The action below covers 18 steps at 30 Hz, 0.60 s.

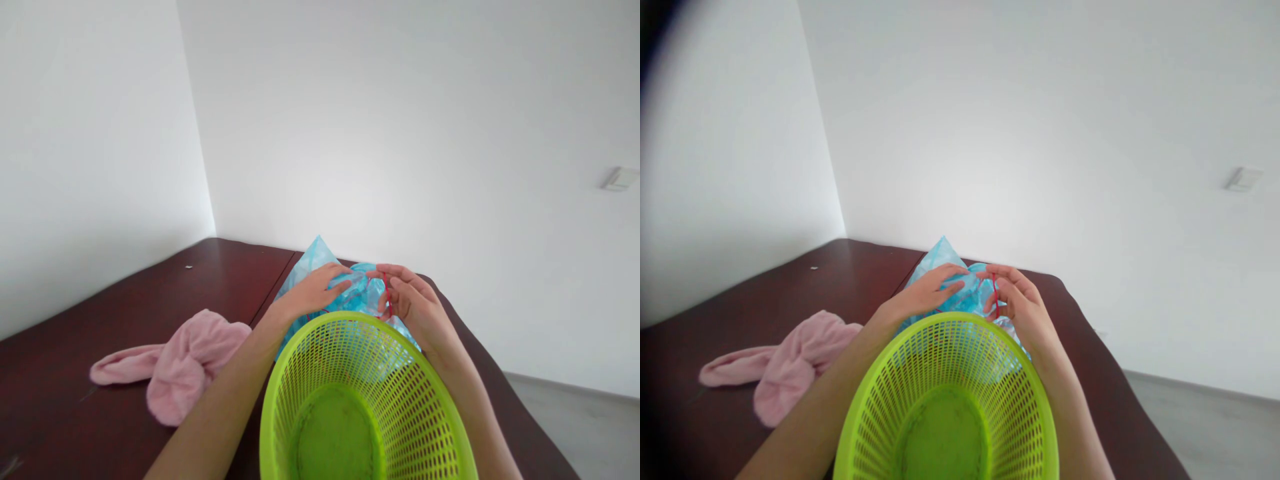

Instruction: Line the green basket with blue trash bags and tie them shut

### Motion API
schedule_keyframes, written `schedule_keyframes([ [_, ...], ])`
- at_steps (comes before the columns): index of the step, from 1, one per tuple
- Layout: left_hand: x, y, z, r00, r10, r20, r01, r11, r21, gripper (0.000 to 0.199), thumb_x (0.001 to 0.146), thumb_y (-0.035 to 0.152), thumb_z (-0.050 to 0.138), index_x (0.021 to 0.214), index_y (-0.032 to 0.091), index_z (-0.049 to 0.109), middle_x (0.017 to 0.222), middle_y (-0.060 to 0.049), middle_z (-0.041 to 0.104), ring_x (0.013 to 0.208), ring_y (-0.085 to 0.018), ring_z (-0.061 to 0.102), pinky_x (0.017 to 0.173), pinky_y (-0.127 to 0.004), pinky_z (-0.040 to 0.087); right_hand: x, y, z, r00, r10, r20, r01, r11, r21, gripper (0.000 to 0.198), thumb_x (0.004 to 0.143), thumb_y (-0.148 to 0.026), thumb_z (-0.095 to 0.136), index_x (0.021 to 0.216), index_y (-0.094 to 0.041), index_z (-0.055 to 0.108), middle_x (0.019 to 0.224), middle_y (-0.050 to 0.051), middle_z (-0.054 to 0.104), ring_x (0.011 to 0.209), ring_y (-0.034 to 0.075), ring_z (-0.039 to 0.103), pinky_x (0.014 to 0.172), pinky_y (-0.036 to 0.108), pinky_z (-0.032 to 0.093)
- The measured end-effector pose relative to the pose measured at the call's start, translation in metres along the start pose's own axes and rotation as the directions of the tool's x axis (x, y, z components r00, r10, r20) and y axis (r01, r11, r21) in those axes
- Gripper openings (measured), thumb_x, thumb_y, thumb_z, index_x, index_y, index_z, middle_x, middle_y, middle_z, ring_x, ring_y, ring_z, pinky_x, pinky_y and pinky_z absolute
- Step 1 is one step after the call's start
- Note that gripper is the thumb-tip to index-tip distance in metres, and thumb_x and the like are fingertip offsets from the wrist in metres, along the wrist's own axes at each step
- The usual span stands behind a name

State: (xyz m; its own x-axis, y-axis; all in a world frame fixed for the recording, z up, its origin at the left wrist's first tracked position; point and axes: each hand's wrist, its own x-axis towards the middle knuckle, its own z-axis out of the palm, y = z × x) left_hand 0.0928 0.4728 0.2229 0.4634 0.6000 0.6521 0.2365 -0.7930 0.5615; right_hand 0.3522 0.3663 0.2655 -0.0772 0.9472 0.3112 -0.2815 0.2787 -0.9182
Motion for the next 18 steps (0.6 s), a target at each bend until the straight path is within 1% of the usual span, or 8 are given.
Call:
schedule_keyframes([
  [2,0.003,0.012,-0.005,0.997,0.011,-0.073,-0.010,1.000,0.002,0.024,0.116,0.049,0.075,0.128,0.032,0.088,0.133,-0.011,0.085,0.129,-0.033,0.077,0.121,-0.054,0.058,0.000,-0.002,0.000,0.999,-0.036,0.002,0.035,0.999,0.040,0.048,0.093,-0.029,0.089,0.141,-0.026,0.086,0.162,0.013,0.080,0.092,0.023,0.087,0.061,0.033,0.073],
  [4,0.005,0.024,-0.009,0.995,0.003,-0.096,-0.006,0.999,-0.034,0.023,0.117,0.050,0.076,0.119,0.030,0.088,0.121,-0.009,0.085,0.118,-0.030,0.077,0.113,-0.050,0.059,0.002,-0.002,0.000,0.995,-0.098,-0.006,0.098,0.994,0.057,0.061,0.088,-0.021,0.089,0.149,-0.030,0.084,0.179,0.009,0.068,0.119,0.030,0.088,0.074,0.036,0.078],
  [7,0.004,0.038,-0.010,0.998,-0.013,0.058,0.023,0.984,-0.176,0.026,0.116,0.053,0.077,0.121,0.030,0.089,0.121,-0.009,0.088,0.114,-0.030,0.080,0.108,-0.048,0.061,0.005,0.001,0.000,0.985,-0.171,-0.002,0.171,0.985,0.038,0.062,0.095,-0.023,0.092,0.155,-0.036,0.081,0.187,0.004,0.061,0.146,0.031,0.080,0.098,0.039,0.080],
  [9,0.002,0.045,-0.007,0.989,0.013,0.150,0.020,0.977,-0.214,0.030,0.114,0.055,0.080,0.133,0.034,0.089,0.135,-0.010,0.089,0.126,-0.033,0.081,0.116,-0.053,0.059,0.005,0.004,0.001,0.981,-0.194,0.023,0.194,0.981,0.005,0.057,0.102,-0.028,0.093,0.157,-0.036,0.079,0.185,0.005,0.062,0.153,0.030,0.076,0.114,0.043,0.075],
  [12,0.000,0.051,0.001,0.982,0.024,0.185,0.004,0.989,-0.151,0.034,0.108,0.055,0.086,0.138,0.038,0.089,0.143,-0.008,0.088,0.133,-0.037,0.080,0.124,-0.059,0.055,0.004,0.006,0.004,0.976,-0.204,0.074,0.207,0.978,-0.035,0.055,0.105,-0.032,0.095,0.157,-0.036,0.079,0.182,0.005,0.065,0.157,0.030,0.074,0.127,0.049,0.069],
  [14,0.000,0.052,0.005,0.983,0.008,0.181,0.012,0.994,-0.113,0.026,0.107,0.052,0.088,0.129,0.037,0.090,0.134,-0.006,0.090,0.127,-0.036,0.081,0.121,-0.058,0.056,0.002,0.005,0.006,0.974,-0.205,0.098,0.211,0.976,-0.046,0.054,0.105,-0.033,0.095,0.156,-0.036,0.080,0.180,0.005,0.067,0.159,0.031,0.072,0.128,0.052,0.068],
  [16,0.002,0.052,0.005,0.981,0.024,0.195,0.001,0.992,-0.127,0.017,0.108,0.049,0.085,0.113,0.034,0.091,0.117,-0.005,0.091,0.114,-0.033,0.082,0.110,-0.052,0.059,0.002,0.003,0.007,0.972,-0.211,0.102,0.217,0.974,-0.059,0.052,0.104,-0.032,0.096,0.154,-0.037,0.081,0.178,0.004,0.069,0.161,0.030,0.070,0.130,0.052,0.066],
  [18,0.004,0.053,0.001,0.971,0.049,0.235,-0.001,0.980,-0.199,0.025,0.112,0.052,0.080,0.102,0.031,0.089,0.104,-0.005,0.089,0.100,-0.029,0.081,0.097,-0.044,0.061,0.003,0.001,0.008,0.973,-0.214,0.087,0.220,0.973,-0.066,0.051,0.102,-0.028,0.097,0.150,-0.036,0.082,0.175,0.004,0.072,0.161,0.029,0.070,0.132,0.050,0.065],
])
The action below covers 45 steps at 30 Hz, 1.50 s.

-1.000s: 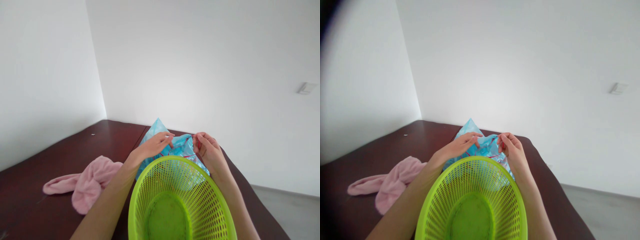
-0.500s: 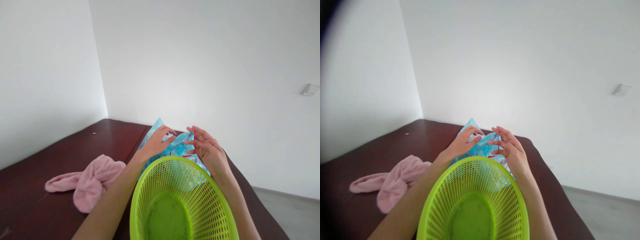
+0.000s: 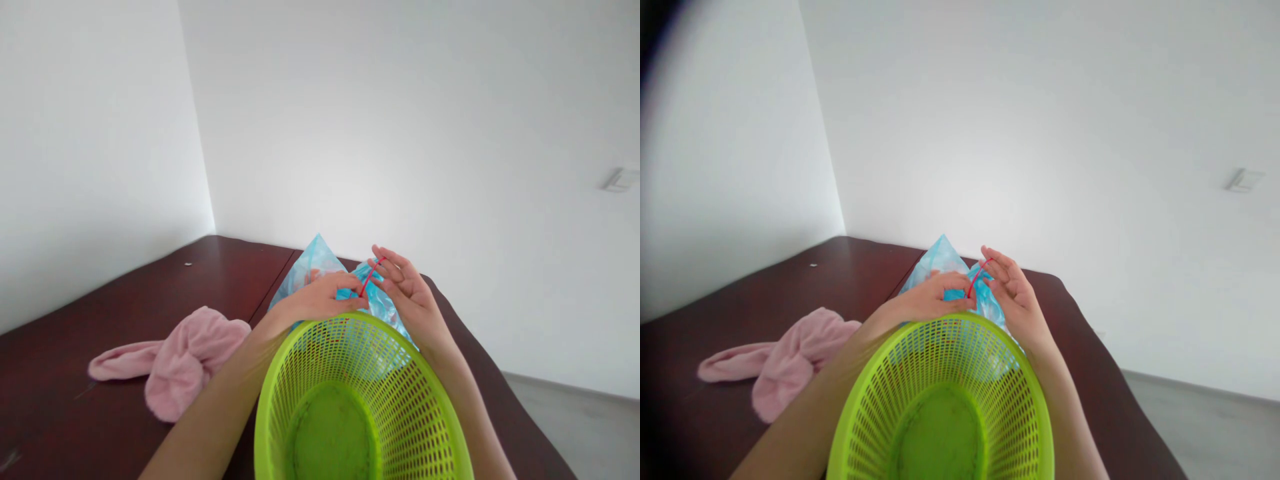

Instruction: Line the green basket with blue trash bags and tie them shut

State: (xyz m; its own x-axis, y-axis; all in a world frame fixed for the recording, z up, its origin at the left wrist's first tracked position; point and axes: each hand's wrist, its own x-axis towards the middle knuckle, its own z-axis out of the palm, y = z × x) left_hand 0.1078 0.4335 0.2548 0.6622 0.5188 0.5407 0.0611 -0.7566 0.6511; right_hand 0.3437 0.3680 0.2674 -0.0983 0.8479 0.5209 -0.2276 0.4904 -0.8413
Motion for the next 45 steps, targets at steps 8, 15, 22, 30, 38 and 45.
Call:
schedule_keyframes([
  [8,-0.011,0.015,-0.047,0.894,-0.192,-0.405,-0.110,0.782,-0.614,0.049,0.108,0.065,0.088,0.088,0.022,0.076,0.062,0.008,0.043,0.058,-0.012,0.044,0.079,-0.027,0.060,0.006,0.019,-0.019,0.981,0.014,-0.195,-0.060,0.971,-0.231,0.034,0.097,-0.020,0.098,0.126,-0.035,0.090,0.140,0.005,0.089,0.137,0.027,0.080,0.114,0.042,0.069],
  [15,-0.021,0.028,-0.070,0.822,-0.289,-0.491,-0.269,0.563,-0.782,0.024,0.108,0.037,0.093,0.102,0.023,0.074,0.065,0.012,0.028,0.055,-0.009,0.037,0.068,-0.021,0.061,0.008,0.056,-0.050,0.901,-0.157,-0.405,-0.130,0.793,-0.595,0.064,0.080,-0.030,0.110,0.139,-0.038,0.086,0.108,0.003,0.085,0.103,0.029,0.074,0.106,0.048,0.057],
  [22,-0.023,0.033,-0.073,0.857,-0.317,-0.407,-0.211,0.505,-0.837,0.024,0.105,0.032,0.093,0.104,0.023,0.071,0.066,0.012,0.035,0.052,-0.007,0.038,0.059,-0.020,0.059,0.017,0.100,-0.062,0.937,0.001,-0.351,-0.256,0.687,-0.680,0.054,0.083,-0.072,0.101,0.107,-0.029,0.079,0.098,0.004,0.083,0.089,0.027,0.073,0.088,0.041,0.053],
  [30,-0.015,-0.015,-0.067,0.596,-0.413,-0.689,0.153,0.900,-0.407,0.032,0.105,0.050,0.086,0.108,0.021,0.071,0.105,-0.004,0.072,0.084,-0.016,0.067,0.076,-0.029,0.060,0.018,0.125,-0.060,0.949,0.029,-0.314,-0.250,0.679,-0.690,0.027,0.080,-0.048,0.087,0.084,-0.029,0.067,0.079,0.001,0.071,0.078,0.025,0.061,0.077,0.038,0.042],
  [38,-0.015,-0.014,-0.047,0.828,0.240,-0.506,0.071,0.851,0.520,0.033,0.108,0.035,0.089,0.138,0.032,0.074,0.157,-0.008,0.078,0.153,-0.033,0.069,0.136,-0.059,0.047,0.022,0.092,-0.049,0.976,0.063,-0.210,-0.165,0.844,-0.510,0.029,0.090,-0.051,0.074,0.084,-0.029,0.056,0.077,-0.002,0.059,0.074,0.022,0.054,0.069,0.035,0.044],
  [45,-0.009,-0.027,-0.020,0.962,-0.088,-0.258,0.136,0.976,0.173,0.061,0.102,0.037,0.095,0.157,0.033,0.069,0.164,-0.010,0.076,0.136,-0.031,0.080,0.121,-0.054,0.063,0.015,0.068,-0.031,0.986,0.157,-0.055,-0.164,0.968,-0.187,0.029,0.088,-0.041,0.090,0.101,-0.029,0.066,0.099,0.001,0.077,0.085,0.022,0.067,0.077,0.034,0.055],
])
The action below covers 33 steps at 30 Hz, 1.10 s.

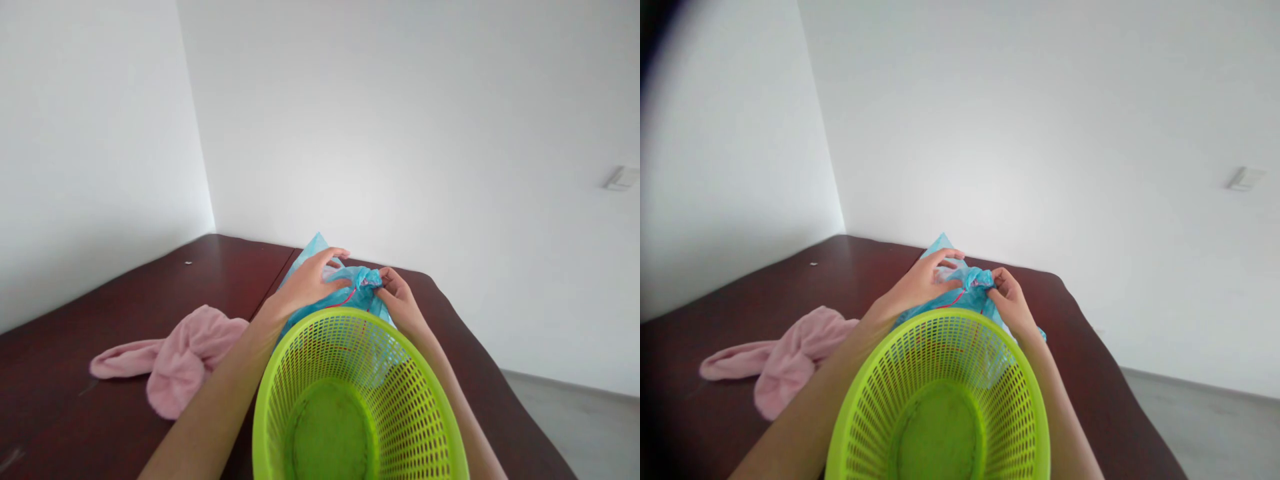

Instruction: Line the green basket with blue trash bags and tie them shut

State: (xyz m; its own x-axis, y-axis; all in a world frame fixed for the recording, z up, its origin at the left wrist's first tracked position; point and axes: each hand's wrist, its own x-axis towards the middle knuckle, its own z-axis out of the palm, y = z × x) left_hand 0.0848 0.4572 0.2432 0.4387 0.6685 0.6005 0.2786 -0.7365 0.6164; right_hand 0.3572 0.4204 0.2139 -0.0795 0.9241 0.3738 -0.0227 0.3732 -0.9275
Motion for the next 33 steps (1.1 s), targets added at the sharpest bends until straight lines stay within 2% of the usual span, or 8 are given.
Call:
schedule_keyframes([
  [5,0.001,-0.003,0.013,0.992,-0.057,0.116,0.077,0.982,-0.175,0.032,0.118,0.051,0.071,0.140,0.029,0.079,0.144,-0.009,0.085,0.125,-0.029,0.081,0.110,-0.047,0.066,0.001,0.004,0.007,0.993,0.035,0.113,-0.037,0.999,0.012,0.043,0.091,-0.062,0.098,0.105,-0.028,0.074,0.106,0.003,0.081,0.091,0.023,0.071,0.083,0.037,0.058],
  [9,0.005,-0.010,0.011,0.996,-0.062,0.056,0.075,0.962,-0.262,0.034,0.121,0.043,0.056,0.135,0.029,0.084,0.146,-0.009,0.086,0.137,-0.030,0.078,0.124,-0.049,0.060,0.006,0.012,0.007,0.995,0.059,0.079,-0.053,0.996,-0.068,0.049,0.085,-0.065,0.102,0.095,-0.027,0.073,0.096,0.002,0.079,0.085,0.022,0.068,0.078,0.036,0.054],
  [13,0.004,-0.007,0.003,0.997,-0.082,0.014,0.080,0.905,-0.418,0.046,0.125,0.056,0.050,0.146,0.030,0.082,0.158,-0.011,0.081,0.139,-0.032,0.080,0.120,-0.052,0.065,0.008,0.012,0.002,0.999,0.044,0.016,-0.043,0.997,-0.064,0.046,0.087,-0.060,0.100,0.089,-0.027,0.068,0.084,-0.002,0.070,0.078,0.019,0.061,0.074,0.033,0.048],
  [15,0.002,0.001,0.001,0.997,-0.012,0.077,0.036,0.945,-0.324,0.047,0.120,0.063,0.065,0.152,0.032,0.080,0.163,-0.012,0.079,0.144,-0.033,0.078,0.123,-0.053,0.064,0.007,0.010,0.001,0.999,0.047,0.018,-0.045,0.997,-0.059,0.046,0.087,-0.060,0.100,0.090,-0.027,0.068,0.084,-0.001,0.070,0.077,0.020,0.060,0.072,0.034,0.047],
  [18,0.000,0.009,0.003,0.996,0.003,0.088,0.007,0.994,-0.105,0.040,0.110,0.048,0.086,0.146,0.032,0.083,0.155,-0.010,0.083,0.141,-0.032,0.078,0.123,-0.052,0.064,0.006,0.005,0.001,0.997,0.059,0.045,-0.058,0.998,-0.024,0.046,0.087,-0.060,0.101,0.096,-0.028,0.069,0.089,0.000,0.073,0.080,0.021,0.063,0.073,0.035,0.051],
  [22,0.003,0.003,0.008,0.998,-0.055,0.044,0.057,0.997,-0.044,0.019,0.114,0.034,0.073,0.126,0.028,0.086,0.131,-0.007,0.090,0.121,-0.027,0.083,0.110,-0.047,0.066,0.003,0.001,0.002,0.994,0.075,0.080,-0.080,0.995,0.067,0.041,0.088,-0.051,0.102,0.112,-0.029,0.076,0.102,0.002,0.080,0.088,0.023,0.070,0.081,0.037,0.058],
  [27,0.003,0.005,0.006,0.985,-0.059,0.160,0.076,0.991,-0.106,0.028,0.113,0.054,0.075,0.116,0.027,0.083,0.114,-0.006,0.086,0.100,-0.025,0.077,0.093,-0.042,0.061,-0.002,-0.003,-0.002,0.982,0.128,0.141,-0.153,0.972,0.181,0.045,0.094,-0.050,0.099,0.129,-0.030,0.079,0.109,0.002,0.081,0.085,0.018,0.071,0.078,0.032,0.057],
  [33,-0.001,0.009,0.002,0.985,-0.040,0.170,0.042,0.999,-0.006,0.022,0.094,0.021,0.075,0.114,0.029,0.079,0.094,0.000,0.074,0.087,-0.022,0.067,0.079,-0.038,0.050,-0.004,-0.011,-0.006,0.993,0.039,0.113,-0.023,0.991,-0.133,0.038,0.092,-0.037,0.091,0.127,-0.029,0.080,0.084,-0.004,0.064,0.071,0.018,0.057,0.066,0.032,0.044],
])
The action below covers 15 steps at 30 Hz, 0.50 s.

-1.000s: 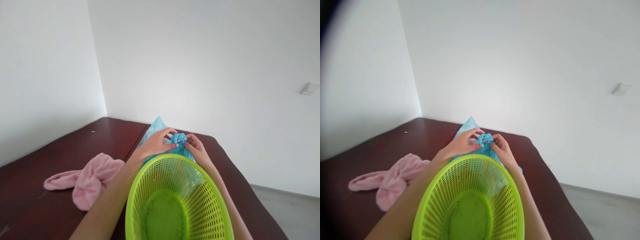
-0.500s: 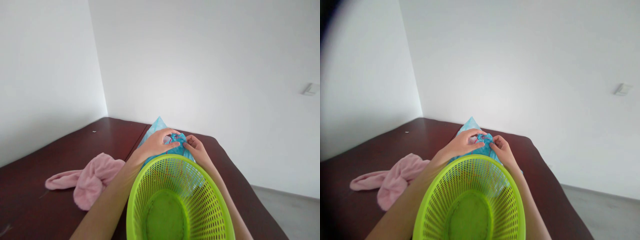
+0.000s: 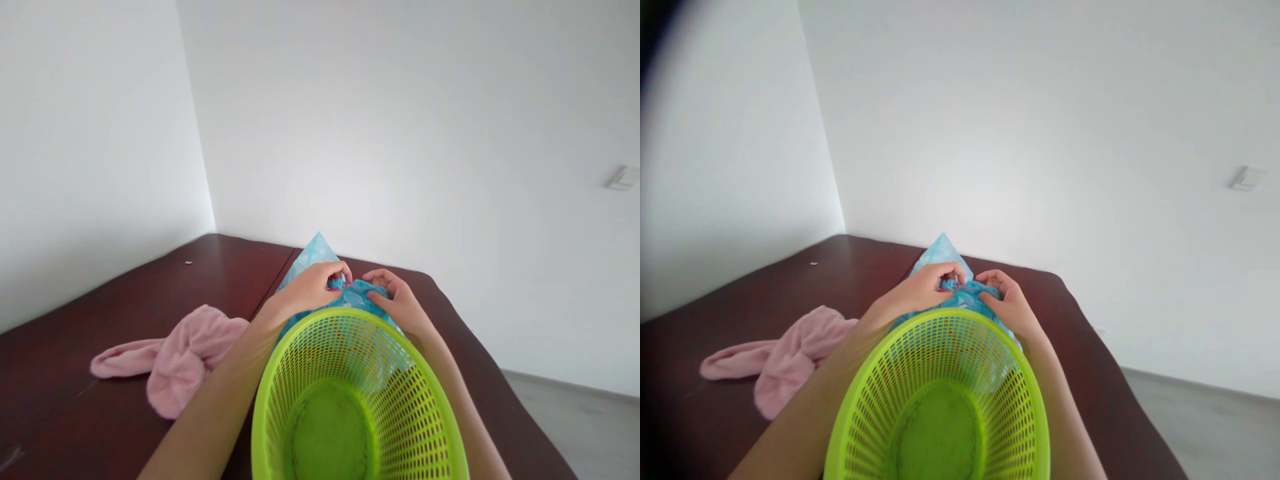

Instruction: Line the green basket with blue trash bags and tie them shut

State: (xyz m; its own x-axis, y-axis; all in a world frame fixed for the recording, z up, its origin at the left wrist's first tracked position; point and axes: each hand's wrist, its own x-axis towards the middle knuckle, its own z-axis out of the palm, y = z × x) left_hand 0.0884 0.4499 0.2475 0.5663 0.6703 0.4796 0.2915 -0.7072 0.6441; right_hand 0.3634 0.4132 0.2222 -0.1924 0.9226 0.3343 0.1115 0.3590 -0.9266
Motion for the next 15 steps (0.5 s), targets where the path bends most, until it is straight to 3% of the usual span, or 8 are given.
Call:
schedule_keyframes([
  [4,0.002,-0.004,-0.002,0.987,-0.048,-0.153,0.070,0.988,0.141,0.037,0.086,0.009,0.064,0.112,0.029,0.080,0.078,0.003,0.061,0.074,-0.021,0.058,0.071,-0.037,0.040,0.004,0.004,-0.003,0.991,-0.114,-0.064,0.089,0.948,-0.307,0.029,0.081,-0.023,0.073,0.109,-0.027,0.081,0.074,-0.005,0.056,0.073,0.020,0.053,0.069,0.035,0.041],
  [8,0.003,-0.004,-0.007,0.958,-0.037,-0.285,0.107,0.966,0.235,0.035,0.083,0.001,0.062,0.101,0.025,0.078,0.085,0.000,0.063,0.079,-0.022,0.060,0.077,-0.038,0.044,0.001,0.005,-0.008,0.960,-0.205,-0.190,0.073,0.840,-0.537,0.028,0.079,-0.017,0.065,0.102,-0.028,0.078,0.079,-0.001,0.059,0.075,0.023,0.055,0.073,0.038,0.043],
  [12,-0.001,-0.008,-0.015,0.932,-0.017,-0.363,0.147,0.931,0.334,0.042,0.079,-0.007,0.060,0.102,0.025,0.078,0.101,-0.004,0.066,0.091,-0.025,0.064,0.085,-0.040,0.049,-0.005,-0.001,-0.015,0.854,-0.374,-0.363,-0.017,0.677,-0.736,0.029,0.088,-0.016,0.062,0.111,-0.026,0.077,0.117,0.009,0.070,0.095,0.027,0.069,0.086,0.042,0.052],
  [15,-0.004,-0.014,-0.024,0.922,-0.019,-0.386,0.153,0.936,0.318,0.049,0.080,-0.009,0.058,0.108,0.026,0.080,0.112,-0.005,0.068,0.098,-0.025,0.067,0.089,-0.040,0.051,-0.008,-0.006,-0.022,0.769,-0.432,-0.471,-0.134,0.611,-0.780,0.033,0.094,-0.017,0.058,0.120,-0.026,0.077,0.130,0.012,0.067,0.095,0.027,0.070,0.085,0.043,0.051],
])
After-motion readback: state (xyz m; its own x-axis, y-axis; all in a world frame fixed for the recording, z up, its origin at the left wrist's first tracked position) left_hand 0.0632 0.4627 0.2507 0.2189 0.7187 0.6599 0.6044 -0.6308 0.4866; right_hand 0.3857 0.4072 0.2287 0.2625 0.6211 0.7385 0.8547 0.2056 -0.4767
